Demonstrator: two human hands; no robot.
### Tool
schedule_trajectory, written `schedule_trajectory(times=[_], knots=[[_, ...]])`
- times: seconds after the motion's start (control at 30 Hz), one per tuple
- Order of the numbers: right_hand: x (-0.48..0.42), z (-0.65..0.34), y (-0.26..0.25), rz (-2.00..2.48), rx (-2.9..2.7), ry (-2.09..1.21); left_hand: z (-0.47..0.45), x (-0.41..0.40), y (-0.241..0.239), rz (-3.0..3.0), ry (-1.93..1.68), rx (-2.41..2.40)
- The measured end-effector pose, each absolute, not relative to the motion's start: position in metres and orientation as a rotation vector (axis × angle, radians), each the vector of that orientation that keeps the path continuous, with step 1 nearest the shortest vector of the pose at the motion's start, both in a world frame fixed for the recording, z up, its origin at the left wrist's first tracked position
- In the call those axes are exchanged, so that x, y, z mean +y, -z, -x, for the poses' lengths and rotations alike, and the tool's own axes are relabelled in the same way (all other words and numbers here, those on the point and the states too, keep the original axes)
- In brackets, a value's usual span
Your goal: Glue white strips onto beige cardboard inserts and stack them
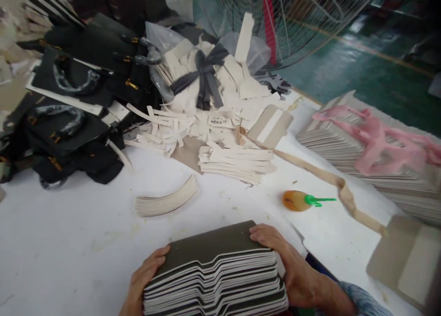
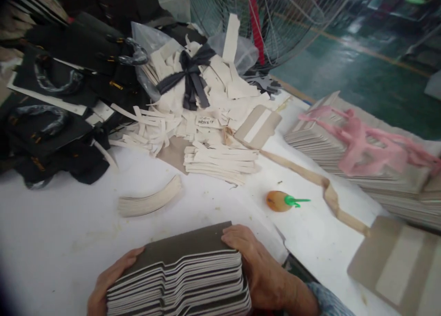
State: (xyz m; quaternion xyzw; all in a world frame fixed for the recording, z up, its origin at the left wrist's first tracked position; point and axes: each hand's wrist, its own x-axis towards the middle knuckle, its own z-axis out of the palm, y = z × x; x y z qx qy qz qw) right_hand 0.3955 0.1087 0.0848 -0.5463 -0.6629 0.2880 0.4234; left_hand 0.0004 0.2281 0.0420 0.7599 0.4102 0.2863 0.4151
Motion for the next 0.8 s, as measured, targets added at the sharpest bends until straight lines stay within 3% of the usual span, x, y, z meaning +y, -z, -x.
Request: schedule_trajectory(times=[0.8], knots=[[-0.067,-0.506,-0.139,1.705,-1.053,-0.317,-0.243,0.246,-0.153,-2.202,-0.483,0.226]])
